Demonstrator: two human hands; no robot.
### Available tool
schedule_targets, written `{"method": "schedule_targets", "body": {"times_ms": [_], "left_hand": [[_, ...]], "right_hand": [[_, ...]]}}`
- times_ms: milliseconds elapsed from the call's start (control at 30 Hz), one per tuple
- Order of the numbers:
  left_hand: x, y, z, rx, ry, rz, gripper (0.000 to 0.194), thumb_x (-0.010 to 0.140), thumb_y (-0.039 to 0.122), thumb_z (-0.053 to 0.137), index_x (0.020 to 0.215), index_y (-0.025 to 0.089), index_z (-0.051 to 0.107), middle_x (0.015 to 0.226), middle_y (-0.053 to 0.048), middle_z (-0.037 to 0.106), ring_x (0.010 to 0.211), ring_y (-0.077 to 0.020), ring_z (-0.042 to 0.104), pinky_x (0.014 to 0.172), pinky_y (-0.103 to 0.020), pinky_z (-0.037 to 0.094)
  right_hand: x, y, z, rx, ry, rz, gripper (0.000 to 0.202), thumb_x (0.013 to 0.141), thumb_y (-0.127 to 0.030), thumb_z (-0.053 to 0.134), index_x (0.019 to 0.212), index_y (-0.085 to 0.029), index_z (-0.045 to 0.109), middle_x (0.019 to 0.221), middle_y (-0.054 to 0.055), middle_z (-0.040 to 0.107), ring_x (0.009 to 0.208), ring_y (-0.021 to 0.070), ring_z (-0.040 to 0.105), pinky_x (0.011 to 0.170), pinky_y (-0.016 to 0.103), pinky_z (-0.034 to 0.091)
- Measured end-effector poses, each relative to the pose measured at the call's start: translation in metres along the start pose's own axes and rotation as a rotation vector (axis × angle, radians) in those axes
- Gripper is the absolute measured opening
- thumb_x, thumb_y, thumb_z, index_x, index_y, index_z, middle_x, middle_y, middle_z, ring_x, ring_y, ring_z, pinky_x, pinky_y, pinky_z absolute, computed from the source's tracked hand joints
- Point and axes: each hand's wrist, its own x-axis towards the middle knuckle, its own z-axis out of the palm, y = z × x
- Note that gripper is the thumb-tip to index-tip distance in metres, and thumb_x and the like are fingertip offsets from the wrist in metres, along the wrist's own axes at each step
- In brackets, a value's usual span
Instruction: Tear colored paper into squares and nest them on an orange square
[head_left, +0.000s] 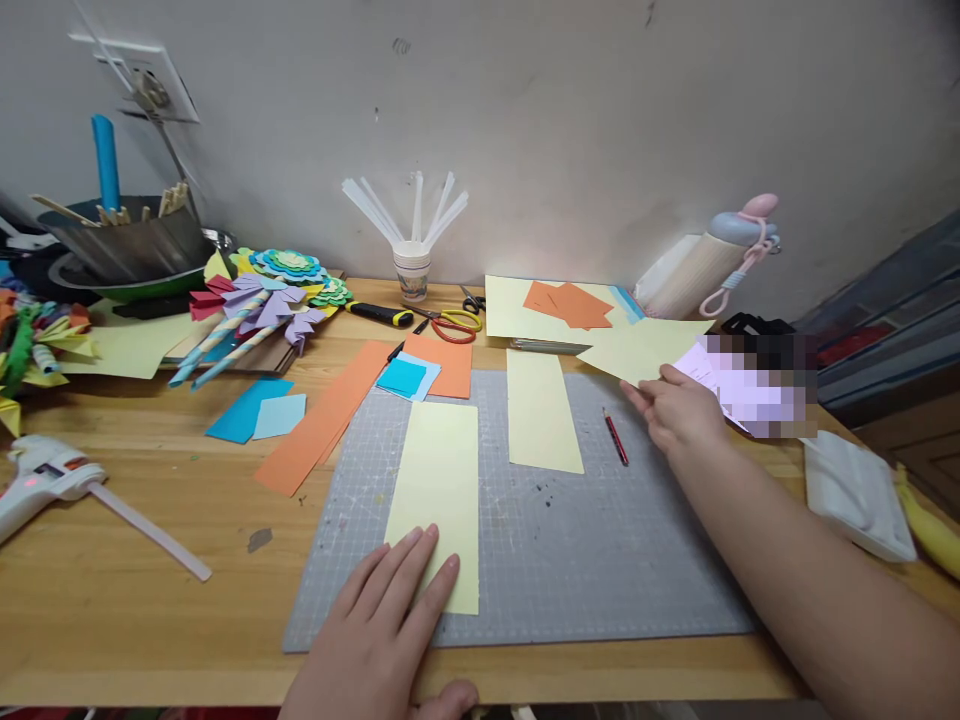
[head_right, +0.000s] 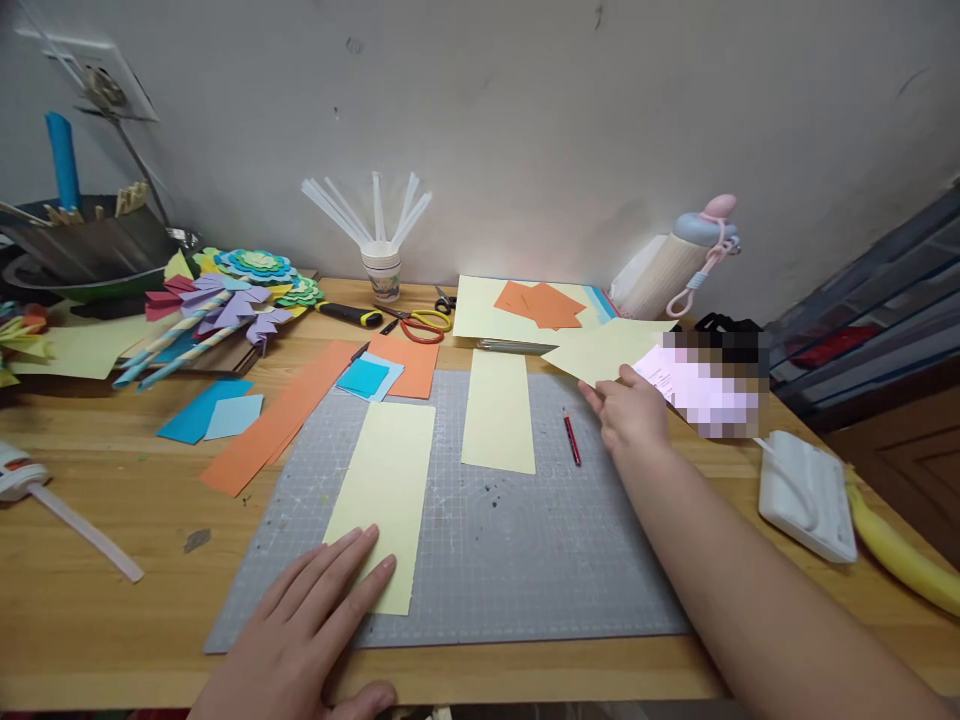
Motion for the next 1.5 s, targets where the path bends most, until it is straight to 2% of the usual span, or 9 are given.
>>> {"method": "schedule_targets", "body": {"times_ms": [100,267,500,767,900,1000,1133,1333,1500], "left_hand": [[0.001,0.000,-0.001,0.015,0.008,0.009,0.074,0.077,0.060,0.060,0.138,0.019,0.049,0.144,-0.012,0.049,0.129,-0.0267,0.046,0.101,-0.038,0.039],[0.000,0.000,0.000,0.022,0.001,0.012,0.074,0.076,0.060,0.060,0.138,0.020,0.049,0.144,-0.012,0.049,0.129,-0.0260,0.046,0.101,-0.038,0.038],[0.001,0.001,-0.001,0.045,0.002,0.011,0.075,0.075,0.060,0.060,0.137,0.020,0.050,0.144,-0.012,0.049,0.129,-0.0251,0.046,0.102,-0.038,0.036],[0.000,0.000,0.001,0.044,-0.001,0.020,0.076,0.073,0.061,0.062,0.136,0.020,0.051,0.143,-0.012,0.051,0.130,-0.0252,0.044,0.103,-0.037,0.036],[-0.001,-0.001,0.002,0.030,0.003,0.027,0.076,0.073,0.061,0.063,0.135,0.019,0.052,0.143,-0.012,0.050,0.131,-0.0262,0.044,0.103,-0.037,0.037],[-0.001,-0.001,0.002,0.020,-0.014,0.011,0.075,0.075,0.061,0.062,0.137,0.019,0.050,0.144,-0.012,0.049,0.131,-0.0264,0.044,0.103,-0.037,0.038],[-0.001,0.000,0.002,-0.003,-0.019,0.003,0.073,0.079,0.061,0.059,0.138,0.019,0.049,0.144,-0.012,0.049,0.130,-0.0262,0.045,0.102,-0.037,0.039],[0.001,0.000,-0.001,-0.004,-0.010,0.000,0.071,0.081,0.060,0.058,0.138,0.018,0.049,0.143,-0.012,0.050,0.130,-0.0262,0.045,0.103,-0.036,0.038],[0.000,-0.002,0.001,0.041,-0.001,0.023,0.071,0.084,0.067,0.049,0.137,0.020,0.051,0.142,-0.011,0.052,0.130,-0.0252,0.045,0.103,-0.036,0.038]], "right_hand": [[0.001,-0.005,-0.007,0.028,0.073,0.058,0.036,0.055,0.000,0.065,0.077,-0.024,0.051,0.098,-0.002,0.048,0.092,0.0135,0.059,0.088,0.030,0.060],[0.003,-0.009,0.007,0.047,0.029,0.146,0.034,0.059,0.000,0.070,0.079,-0.024,0.057,0.104,0.001,0.054,0.091,0.0153,0.064,0.084,0.029,0.062],[0.015,-0.012,0.048,0.104,0.033,0.163,0.031,0.092,-0.032,0.058,0.120,-0.018,0.057,0.122,0.009,0.058,0.101,0.0209,0.061,0.082,0.041,0.055],[0.022,-0.023,0.105,0.243,-0.017,0.202,0.034,0.092,-0.034,0.058,0.122,-0.017,0.056,0.123,0.009,0.058,0.103,0.0218,0.061,0.085,0.043,0.053],[0.017,-0.026,0.122,0.279,-0.083,0.271,0.030,0.092,-0.030,0.058,0.119,-0.016,0.057,0.119,0.009,0.059,0.099,0.0204,0.062,0.081,0.040,0.055],[0.010,-0.028,0.124,0.282,-0.168,0.311,0.010,0.088,-0.012,0.055,0.097,-0.017,0.058,0.107,0.005,0.058,0.094,0.0163,0.065,0.078,0.032,0.058],[-0.003,-0.032,0.120,0.252,-0.291,0.329,0.017,0.079,-0.004,0.054,0.075,-0.020,0.048,0.091,0.003,0.052,0.093,0.0156,0.067,0.079,0.028,0.060],[-0.016,-0.037,0.118,0.121,-0.430,0.254,0.009,0.080,-0.016,0.057,0.079,-0.021,0.050,0.090,0.003,0.059,0.091,0.0159,0.068,0.079,0.029,0.060],[0.002,-0.036,0.111,-0.210,-0.433,0.192,0.011,0.075,-0.022,0.065,0.083,-0.016,0.062,0.073,0.006,0.066,0.058,0.0168,0.064,0.046,0.026,0.051]]}}
